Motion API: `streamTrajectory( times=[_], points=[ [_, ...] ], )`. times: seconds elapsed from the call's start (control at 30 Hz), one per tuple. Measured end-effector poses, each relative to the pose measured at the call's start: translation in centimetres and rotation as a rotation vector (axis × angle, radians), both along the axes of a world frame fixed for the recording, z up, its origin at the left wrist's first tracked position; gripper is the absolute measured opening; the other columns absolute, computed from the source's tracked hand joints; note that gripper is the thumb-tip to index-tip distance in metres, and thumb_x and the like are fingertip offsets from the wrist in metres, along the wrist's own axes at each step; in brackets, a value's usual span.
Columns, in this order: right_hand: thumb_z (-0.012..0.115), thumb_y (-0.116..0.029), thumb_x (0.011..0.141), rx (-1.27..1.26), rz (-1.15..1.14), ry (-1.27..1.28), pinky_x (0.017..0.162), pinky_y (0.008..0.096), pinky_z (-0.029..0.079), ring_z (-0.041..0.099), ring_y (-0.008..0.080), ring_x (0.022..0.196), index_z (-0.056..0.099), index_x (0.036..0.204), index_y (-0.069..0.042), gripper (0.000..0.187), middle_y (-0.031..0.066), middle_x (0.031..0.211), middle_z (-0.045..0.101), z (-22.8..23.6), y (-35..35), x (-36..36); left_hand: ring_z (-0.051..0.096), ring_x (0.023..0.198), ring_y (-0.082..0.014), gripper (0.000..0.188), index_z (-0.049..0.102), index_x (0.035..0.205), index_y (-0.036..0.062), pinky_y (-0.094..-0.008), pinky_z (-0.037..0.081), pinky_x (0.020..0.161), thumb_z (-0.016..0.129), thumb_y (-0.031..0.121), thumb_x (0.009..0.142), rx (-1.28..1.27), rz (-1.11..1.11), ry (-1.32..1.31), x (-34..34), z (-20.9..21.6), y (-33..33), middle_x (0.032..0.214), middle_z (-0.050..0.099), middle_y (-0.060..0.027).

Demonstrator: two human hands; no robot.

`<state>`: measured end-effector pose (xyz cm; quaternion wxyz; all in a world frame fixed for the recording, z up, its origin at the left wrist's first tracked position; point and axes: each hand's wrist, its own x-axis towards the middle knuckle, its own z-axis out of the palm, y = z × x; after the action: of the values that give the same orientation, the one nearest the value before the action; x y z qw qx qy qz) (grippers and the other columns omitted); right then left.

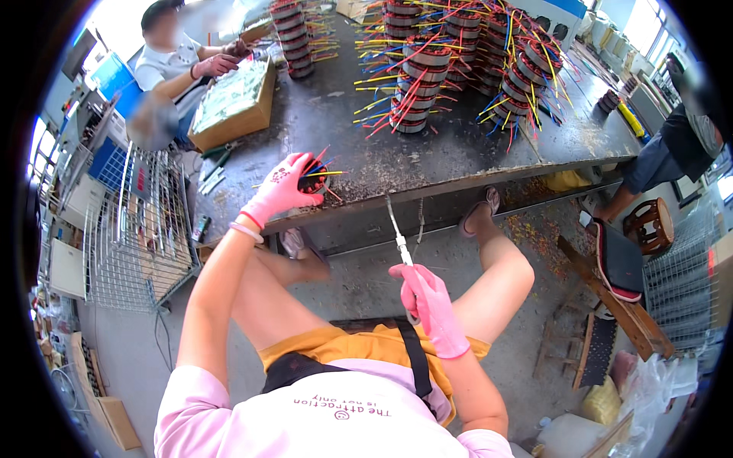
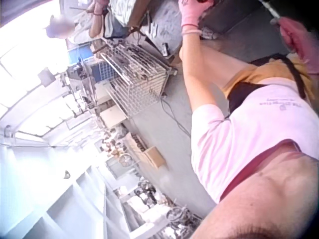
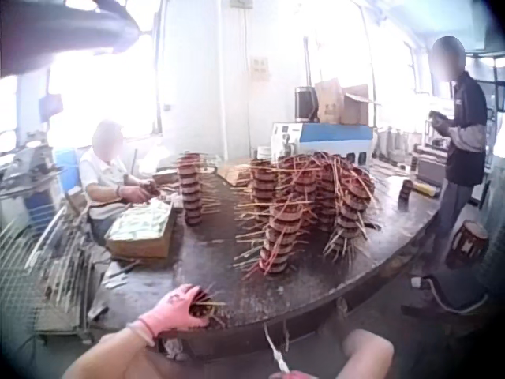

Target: The person sits on the floor and uses a soldering iron to attach wires to small circular electronic components. They pick up a component, apply solder to the wire connections, and place the finished unit into a stack on the table.

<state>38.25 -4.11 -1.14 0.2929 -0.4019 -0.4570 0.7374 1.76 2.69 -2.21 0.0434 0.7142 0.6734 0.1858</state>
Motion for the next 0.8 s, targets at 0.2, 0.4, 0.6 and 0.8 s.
streamTrajectory(
  times=[0.2, 0.4, 0.6, 0.8],
  points=[
    [0.050, -0.031, 0.101, -0.106, 0.010, -0.077, 0.043, 0.0202, 0.027, 0.034, 0.0033, 0.047, 0.061, 0.110, 0.003, 0.037, -0.0050, 0.056, 0.042, -0.1, 1.2, -1.7, 0.052, 0.120, -0.0388, 0.093, 0.043, 0.139, -0.0004, -0.0423, 0.043, 0.102, 0.083, 0.039, 0.064, -0.017, 0.076, 0.046, 0.8, 0.0, -0.2, 0.134, 0.048, -0.0213],
    [0.049, -0.029, 0.102, -0.082, 0.038, -0.153, 0.044, 0.0213, 0.025, 0.033, 0.0033, 0.047, 0.061, 0.110, 0.004, 0.036, -0.0047, 0.056, 0.042, -0.7, 5.0, -4.0, 0.055, 0.107, -0.0381, 0.088, 0.043, 0.144, 0.0160, -0.0437, 0.048, 0.092, 0.080, 0.033, 0.066, 0.012, 0.004, 0.050, 1.0, 1.2, -0.1, 0.121, 0.053, -0.0180],
    [0.048, -0.030, 0.102, -0.021, 0.064, -0.089, 0.044, 0.0212, 0.025, 0.033, 0.0041, 0.046, 0.061, 0.109, 0.005, 0.037, -0.0043, 0.055, 0.041, 0.8, 5.9, -5.1, 0.055, 0.104, -0.0377, 0.087, 0.044, 0.144, 0.0163, -0.0428, 0.048, 0.089, 0.077, 0.040, 0.067, -0.092, 0.007, 0.159, 1.4, 1.4, 0.7, 0.113, 0.053, -0.0188],
    [0.048, -0.030, 0.101, 0.012, 0.013, -0.078, 0.044, 0.0208, 0.025, 0.034, 0.0035, 0.047, 0.061, 0.110, 0.004, 0.038, -0.0050, 0.056, 0.041, 0.5, 3.0, -3.2, 0.054, 0.108, -0.0390, 0.091, 0.042, 0.144, 0.0141, -0.0417, 0.046, 0.094, 0.077, 0.043, 0.065, -0.068, 0.002, 0.151, 0.1, 0.8, 1.0, 0.116, 0.053, -0.0209]
  ],
)
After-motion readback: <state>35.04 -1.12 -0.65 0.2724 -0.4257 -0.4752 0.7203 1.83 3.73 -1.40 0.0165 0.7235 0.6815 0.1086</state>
